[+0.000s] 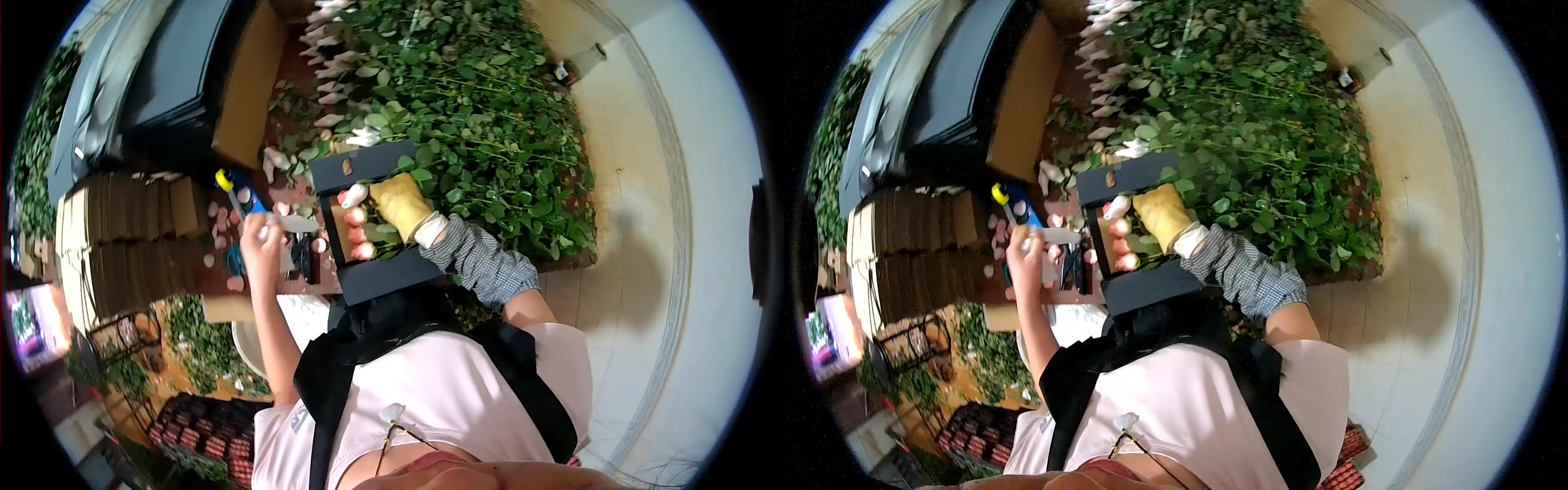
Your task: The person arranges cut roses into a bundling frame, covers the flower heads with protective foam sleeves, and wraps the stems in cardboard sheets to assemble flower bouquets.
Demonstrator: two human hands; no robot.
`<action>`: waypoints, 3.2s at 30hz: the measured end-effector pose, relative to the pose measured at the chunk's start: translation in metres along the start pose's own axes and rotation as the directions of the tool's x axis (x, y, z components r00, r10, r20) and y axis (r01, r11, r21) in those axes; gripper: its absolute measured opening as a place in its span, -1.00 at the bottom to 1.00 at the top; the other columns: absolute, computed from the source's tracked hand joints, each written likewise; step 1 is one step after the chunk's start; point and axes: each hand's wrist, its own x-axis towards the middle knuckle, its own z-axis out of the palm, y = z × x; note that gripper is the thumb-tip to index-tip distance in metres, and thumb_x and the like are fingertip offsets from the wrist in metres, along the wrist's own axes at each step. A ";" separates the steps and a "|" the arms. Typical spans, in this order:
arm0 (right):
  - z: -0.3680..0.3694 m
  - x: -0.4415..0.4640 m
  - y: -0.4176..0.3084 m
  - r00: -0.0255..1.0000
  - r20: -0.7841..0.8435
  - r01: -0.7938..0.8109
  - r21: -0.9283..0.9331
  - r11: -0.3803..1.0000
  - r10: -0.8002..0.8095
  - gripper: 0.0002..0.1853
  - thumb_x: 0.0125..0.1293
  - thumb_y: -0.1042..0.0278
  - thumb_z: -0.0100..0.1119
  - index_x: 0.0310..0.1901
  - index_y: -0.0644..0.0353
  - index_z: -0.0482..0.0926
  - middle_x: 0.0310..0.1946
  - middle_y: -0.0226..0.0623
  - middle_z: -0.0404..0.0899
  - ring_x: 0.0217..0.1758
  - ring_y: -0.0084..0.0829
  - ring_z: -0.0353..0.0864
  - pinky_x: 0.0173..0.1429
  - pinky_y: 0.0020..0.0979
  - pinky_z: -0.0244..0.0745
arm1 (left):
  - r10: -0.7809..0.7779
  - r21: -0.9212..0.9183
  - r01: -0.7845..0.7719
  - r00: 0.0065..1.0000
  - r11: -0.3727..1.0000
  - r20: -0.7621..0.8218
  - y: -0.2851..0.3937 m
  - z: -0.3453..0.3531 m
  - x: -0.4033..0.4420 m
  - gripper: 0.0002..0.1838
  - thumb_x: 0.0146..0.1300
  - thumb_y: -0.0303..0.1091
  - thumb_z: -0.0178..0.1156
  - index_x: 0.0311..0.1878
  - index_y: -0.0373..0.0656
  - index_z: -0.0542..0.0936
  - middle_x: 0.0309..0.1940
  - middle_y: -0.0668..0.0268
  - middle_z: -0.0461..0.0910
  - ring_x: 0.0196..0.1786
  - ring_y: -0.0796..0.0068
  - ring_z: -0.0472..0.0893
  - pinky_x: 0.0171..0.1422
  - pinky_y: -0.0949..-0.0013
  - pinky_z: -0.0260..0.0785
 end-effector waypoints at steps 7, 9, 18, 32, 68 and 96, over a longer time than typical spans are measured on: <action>-0.033 -0.009 -0.023 0.998 0.063 0.043 -0.302 0.952 -0.025 -0.82 0.24 0.25 0.21 -0.41 0.14 0.68 -0.47 -0.19 0.69 -0.35 -0.18 0.72 -0.27 -0.18 0.58 | -0.075 0.492 -0.069 0.961 0.868 0.268 0.012 0.089 -0.002 -0.61 0.36 0.02 0.20 -0.07 -0.14 0.62 -0.33 -0.02 0.69 -0.20 -0.12 0.67 -0.13 0.00 0.49; -0.039 -0.010 -0.016 0.996 -0.068 0.046 -0.224 0.973 -0.063 -0.83 0.23 0.27 0.20 -0.37 0.17 0.67 -0.44 -0.11 0.69 -0.34 -0.10 0.71 -0.24 -0.11 0.59 | 0.079 0.430 -0.186 0.964 0.883 0.255 0.009 0.091 -0.002 -0.71 0.39 -0.09 0.17 -0.17 -0.13 0.65 -0.32 0.02 0.69 -0.22 -0.08 0.67 -0.16 0.00 0.48; -0.049 -0.019 -0.006 0.980 -0.011 0.199 -0.082 0.977 -0.200 -0.79 0.28 0.22 0.25 -0.21 0.18 0.63 -0.40 -0.15 0.68 -0.33 -0.08 0.67 -0.22 -0.08 0.55 | -0.517 0.713 0.324 0.854 0.622 0.063 -0.060 -0.106 -0.079 -0.47 0.27 -0.03 0.35 0.07 -0.33 0.63 -0.17 -0.11 0.68 0.00 -0.09 0.66 0.06 0.10 0.46; -0.067 -0.059 -0.063 0.895 0.430 0.275 -0.314 0.909 -0.122 -0.61 0.19 -0.05 0.34 -0.24 0.15 0.58 -0.36 -0.24 0.71 -0.23 -0.21 0.72 -0.14 -0.21 0.57 | -0.212 0.213 0.162 0.947 0.964 0.242 -0.041 0.034 -0.061 -0.74 0.38 -0.30 0.24 -0.10 -0.34 0.68 -0.51 0.17 0.66 -0.43 0.53 0.66 -0.31 0.37 0.47; -0.034 -0.027 -0.047 0.949 0.145 0.298 -0.119 0.947 -0.280 -0.81 0.28 0.14 0.21 -0.27 0.06 0.61 -0.47 -0.23 0.68 -0.39 -0.14 0.69 -0.30 -0.12 0.52 | 0.212 0.554 -0.361 0.925 0.750 0.316 0.005 0.072 -0.071 -0.60 -0.10 -0.30 0.50 -0.12 -0.08 0.68 0.10 0.24 0.51 0.27 0.12 0.40 0.32 0.05 0.23; -0.062 -0.024 -0.059 0.961 -0.190 0.248 0.285 0.926 -0.199 -0.69 0.27 0.47 0.24 0.06 0.16 0.64 -0.04 -0.08 0.69 -0.02 -0.09 0.70 0.05 -0.20 0.59 | -0.127 0.175 0.098 0.979 0.980 0.160 -0.073 0.104 -0.023 -0.51 0.10 0.02 0.43 0.05 -0.01 0.70 0.22 -0.13 0.46 0.29 -0.14 0.43 0.39 0.03 0.28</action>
